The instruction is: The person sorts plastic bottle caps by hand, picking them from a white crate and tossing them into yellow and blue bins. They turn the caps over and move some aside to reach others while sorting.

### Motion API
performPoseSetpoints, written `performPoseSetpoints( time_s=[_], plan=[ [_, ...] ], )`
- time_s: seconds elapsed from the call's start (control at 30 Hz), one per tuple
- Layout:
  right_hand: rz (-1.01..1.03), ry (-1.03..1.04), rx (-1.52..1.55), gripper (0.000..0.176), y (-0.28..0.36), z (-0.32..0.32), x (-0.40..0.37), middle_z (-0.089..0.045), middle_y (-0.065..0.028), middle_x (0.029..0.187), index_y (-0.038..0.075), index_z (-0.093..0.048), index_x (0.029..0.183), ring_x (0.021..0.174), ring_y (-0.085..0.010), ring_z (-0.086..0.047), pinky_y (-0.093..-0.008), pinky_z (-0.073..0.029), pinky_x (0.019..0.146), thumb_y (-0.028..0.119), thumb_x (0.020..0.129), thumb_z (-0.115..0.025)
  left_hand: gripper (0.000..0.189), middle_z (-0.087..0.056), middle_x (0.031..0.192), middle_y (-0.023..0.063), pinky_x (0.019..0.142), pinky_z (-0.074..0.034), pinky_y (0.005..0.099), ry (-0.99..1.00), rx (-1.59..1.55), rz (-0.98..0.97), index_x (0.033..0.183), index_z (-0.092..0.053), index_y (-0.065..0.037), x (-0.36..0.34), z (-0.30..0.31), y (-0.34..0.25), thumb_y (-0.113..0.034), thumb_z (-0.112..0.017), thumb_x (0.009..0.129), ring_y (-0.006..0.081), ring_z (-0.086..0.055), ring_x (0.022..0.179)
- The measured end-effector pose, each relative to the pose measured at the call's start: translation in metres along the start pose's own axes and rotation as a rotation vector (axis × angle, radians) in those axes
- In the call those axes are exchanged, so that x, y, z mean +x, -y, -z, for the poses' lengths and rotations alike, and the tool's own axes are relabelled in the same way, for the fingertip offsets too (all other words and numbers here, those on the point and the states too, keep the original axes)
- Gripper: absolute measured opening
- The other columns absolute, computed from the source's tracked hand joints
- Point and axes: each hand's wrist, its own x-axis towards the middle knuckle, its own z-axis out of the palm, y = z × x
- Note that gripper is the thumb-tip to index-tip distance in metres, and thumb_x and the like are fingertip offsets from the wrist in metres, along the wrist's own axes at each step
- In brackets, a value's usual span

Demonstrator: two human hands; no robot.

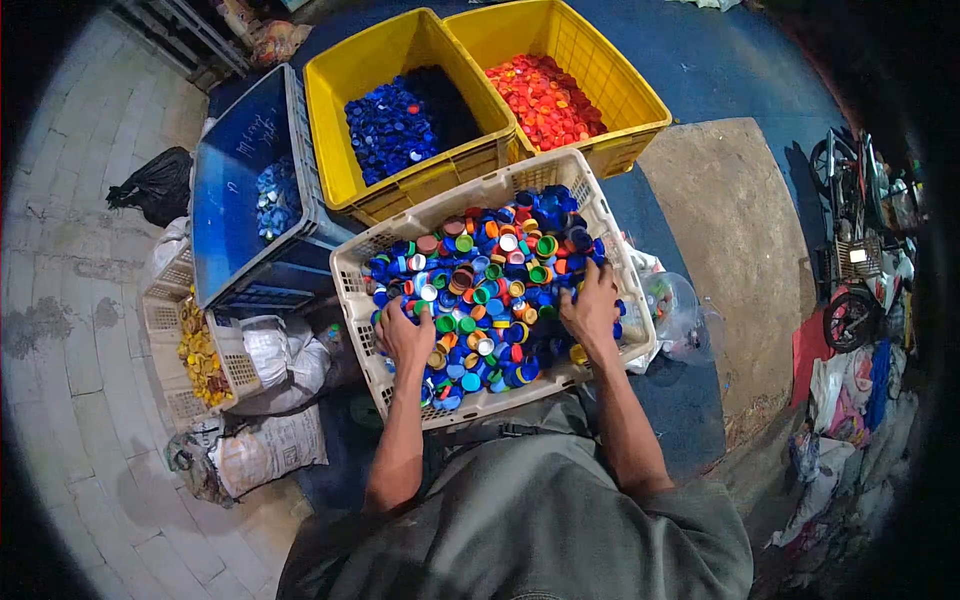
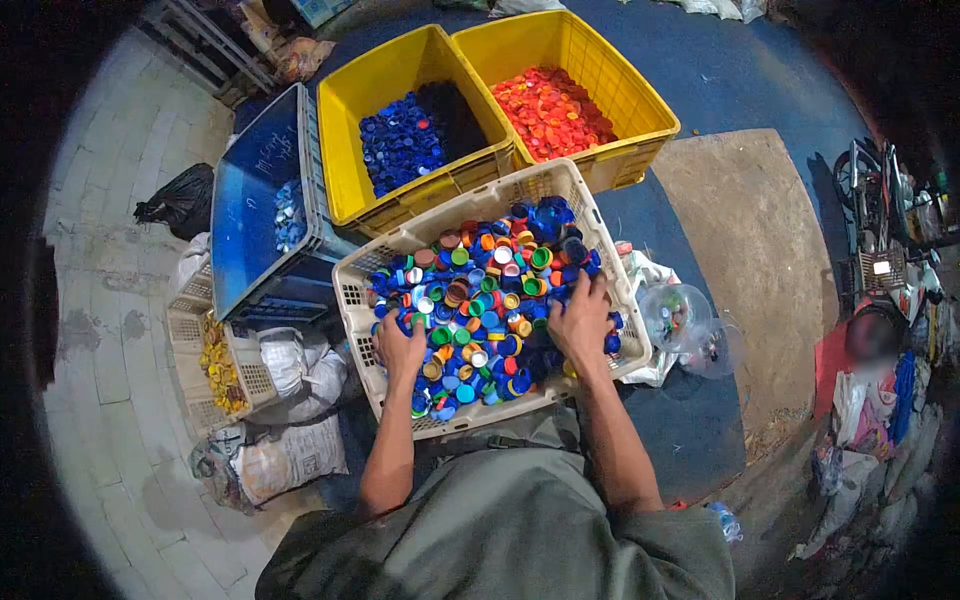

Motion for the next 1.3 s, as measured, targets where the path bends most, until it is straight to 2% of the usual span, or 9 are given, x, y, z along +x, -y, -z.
performPoseSetpoints(
  time_s=[0.1,0.33,0.4,0.6,0.77,1.0,1.07,1.17,1.3],
  plan=[
    [-0.161,0.163,-0.095,0.075,0.040,0.001,0.005,-0.028,-0.0249,0.142,0.006,-0.035,0.140,0.126,-0.0512,-0.034,-0.0747,-0.038,0.084,0.030,0.077,-0.068,0.078,-0.039,0.138,0.0242,0.103,-0.032,0.0521,0.085,0.122,0.038,0.143,-0.032,-0.006,0.000,-0.023,0.014,-0.039,-0.067,0.082,0.0438,-0.033,0.128],
    [-0.229,0.306,-0.086,0.085,0.082,-0.044,-0.007,-0.036,-0.0267,0.132,0.002,-0.029,0.143,0.115,-0.0478,-0.043,-0.0682,-0.042,0.083,0.037,0.078,-0.070,0.084,-0.036,0.136,0.0313,0.102,-0.033,0.0549,0.181,-0.259,0.209,0.144,-0.026,-0.004,-0.005,-0.033,-0.028,-0.036,-0.071,0.080,0.0446,-0.038,0.124],
    [-0.135,0.350,-0.045,0.084,0.087,-0.050,-0.016,-0.038,-0.0272,0.130,0.001,-0.030,0.141,0.115,-0.0475,-0.044,-0.0674,-0.042,0.083,0.035,0.077,-0.071,0.069,-0.054,0.123,0.0226,0.101,-0.038,0.0407,0.282,-0.679,0.104,0.134,-0.043,0.000,-0.001,-0.043,-0.023,-0.033,-0.072,0.082,0.0319,-0.050,0.118],
    [0.118,0.319,0.382,0.050,0.096,-0.011,-0.005,-0.056,-0.0297,0.110,-0.006,-0.052,0.117,0.102,-0.0454,-0.056,-0.0489,-0.046,0.089,0.024,0.079,-0.067,0.051,-0.063,0.114,0.0144,0.089,-0.046,0.0315,0.463,-0.998,0.072,0.125,-0.053,0.001,0.003,0.005,-0.047,-0.029,-0.069,0.087,0.0192,-0.060,0.102],
    [0.147,-0.149,-0.041,0.044,0.051,-0.022,0.060,-0.051,-0.0198,0.123,0.003,-0.053,0.114,0.113,-0.0386,-0.049,-0.0576,-0.044,0.082,0.029,0.080,-0.066,0.058,-0.054,0.127,0.0241,0.103,-0.035,0.0468,-0.258,0.018,-0.173,0.128,-0.053,-0.004,0.060,-0.034,0.004,-0.045,-0.060,0.088,0.0392,-0.048,0.121],
    [0.019,0.099,0.007,0.061,0.065,-0.050,0.064,-0.049,-0.0253,0.127,0.001,-0.052,0.123,0.116,-0.0494,-0.042,-0.0627,-0.038,0.092,0.043,0.081,-0.066,0.055,-0.057,0.124,0.0221,0.097,-0.039,0.0454,0.085,-0.394,0.113,0.126,-0.055,-0.007,0.074,-0.027,-0.015,-0.044,-0.065,0.086,0.0364,-0.052,0.117],
    [0.247,0.044,-0.011,0.058,0.054,-0.080,0.062,-0.055,-0.0277,0.117,0.003,-0.054,0.121,0.111,-0.0481,-0.046,-0.0576,-0.040,0.092,0.045,0.081,-0.064,0.044,-0.066,0.104,0.0207,0.081,-0.048,0.0401,0.148,-0.587,-0.092,0.116,-0.059,-0.005,0.085,-0.056,0.001,-0.036,-0.067,0.086,0.0319,-0.064,0.092],
    [0.311,0.187,0.105,0.057,0.066,-0.078,0.040,-0.057,-0.0280,0.111,0.003,-0.056,0.118,0.103,-0.0464,-0.051,-0.0523,-0.041,0.092,0.047,0.082,-0.063,0.045,-0.065,0.104,0.0121,0.083,-0.047,0.0345,0.321,-0.529,-0.203,0.121,-0.057,-0.002,0.054,-0.035,-0.018,-0.032,-0.067,0.088,0.0207,-0.062,0.093],
    [0.405,0.345,0.026,0.045,0.070,-0.048,0.009,-0.059,-0.0164,0.114,0.016,-0.061,0.118,0.110,-0.0408,-0.052,-0.0626,-0.041,0.085,0.045,0.083,-0.063,0.046,-0.064,0.107,0.0077,0.085,-0.047,0.0276,0.598,-0.828,-0.262,0.135,-0.048,-0.002,0.015,-0.009,-0.033,-0.020,-0.059,0.094,0.0119,-0.059,0.097]
  ],
)
